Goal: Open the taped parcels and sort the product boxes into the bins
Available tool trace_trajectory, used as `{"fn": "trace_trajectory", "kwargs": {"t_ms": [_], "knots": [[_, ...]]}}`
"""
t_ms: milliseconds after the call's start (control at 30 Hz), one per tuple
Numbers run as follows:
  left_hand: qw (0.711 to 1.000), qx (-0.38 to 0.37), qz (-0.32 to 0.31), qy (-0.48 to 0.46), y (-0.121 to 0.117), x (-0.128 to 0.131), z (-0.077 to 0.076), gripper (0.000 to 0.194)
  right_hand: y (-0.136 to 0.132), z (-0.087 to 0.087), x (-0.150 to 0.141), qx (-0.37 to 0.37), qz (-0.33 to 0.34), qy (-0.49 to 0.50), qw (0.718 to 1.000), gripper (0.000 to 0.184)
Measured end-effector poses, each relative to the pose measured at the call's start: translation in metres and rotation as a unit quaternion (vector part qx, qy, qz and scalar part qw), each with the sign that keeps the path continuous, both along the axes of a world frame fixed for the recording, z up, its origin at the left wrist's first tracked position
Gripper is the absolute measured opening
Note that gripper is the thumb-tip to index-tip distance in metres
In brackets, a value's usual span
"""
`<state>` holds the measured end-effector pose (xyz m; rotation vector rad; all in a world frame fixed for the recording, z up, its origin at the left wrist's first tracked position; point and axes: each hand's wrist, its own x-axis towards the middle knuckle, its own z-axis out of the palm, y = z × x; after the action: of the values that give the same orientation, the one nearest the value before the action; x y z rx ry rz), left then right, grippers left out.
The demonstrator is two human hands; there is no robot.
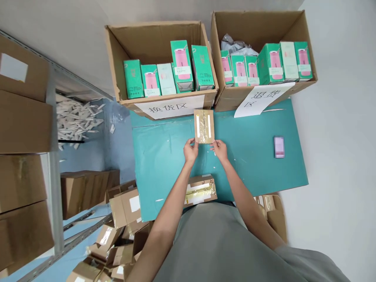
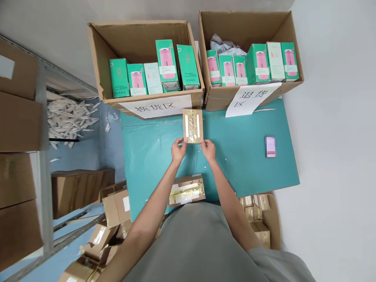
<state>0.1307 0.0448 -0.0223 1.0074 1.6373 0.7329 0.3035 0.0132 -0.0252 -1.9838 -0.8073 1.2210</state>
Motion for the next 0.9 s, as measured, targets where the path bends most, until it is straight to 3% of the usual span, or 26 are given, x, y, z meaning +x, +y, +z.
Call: {"fn": "trace_trajectory", "kwargs": {"t_ms": [167,267,367,467,567,667,800,900], "knots": [[0.999,-0.016,-0.019,0.024,0.021,0.013,0.007,0.040,0.014,-0.001,0.015,-0.014,0.004,-0.015,1.000,0.044],[0.999,-0.009,-0.039,0.010,0.010,-0.002,0.015,0.043,-0.001,-0.003,0.037,-0.006,0.063,-0.070,0.996,0.045],[0.999,-0.002,-0.032,0.014,-0.027,-0.037,0.022,0.049,-0.046,-0.009,0.068,-0.005,0.088,-0.166,0.982,0.055],[0.999,-0.002,0.001,0.052,-0.081,-0.083,0.024,0.055,-0.113,-0.015,0.093,-0.060,0.092,-0.228,0.967,0.065],[0.995,-0.019,0.043,0.087,-0.141,-0.125,0.021,0.057,-0.182,-0.018,0.103,-0.106,0.107,-0.254,0.955,0.062],[0.990,-0.043,0.084,0.103,-0.191,-0.150,0.014,0.054,-0.236,-0.017,0.100,-0.138,0.135,-0.298,0.935,0.052],[0.988,-0.038,0.112,0.101,-0.233,-0.155,0.006,0.050,-0.271,-0.013,0.089,-0.142,0.194,-0.354,0.904,0.037],[0.991,-0.011,0.114,0.065,-0.244,-0.147,0.002,0.055,-0.269,-0.008,0.081,-0.120,0.219,-0.326,0.912,0.032]]}}
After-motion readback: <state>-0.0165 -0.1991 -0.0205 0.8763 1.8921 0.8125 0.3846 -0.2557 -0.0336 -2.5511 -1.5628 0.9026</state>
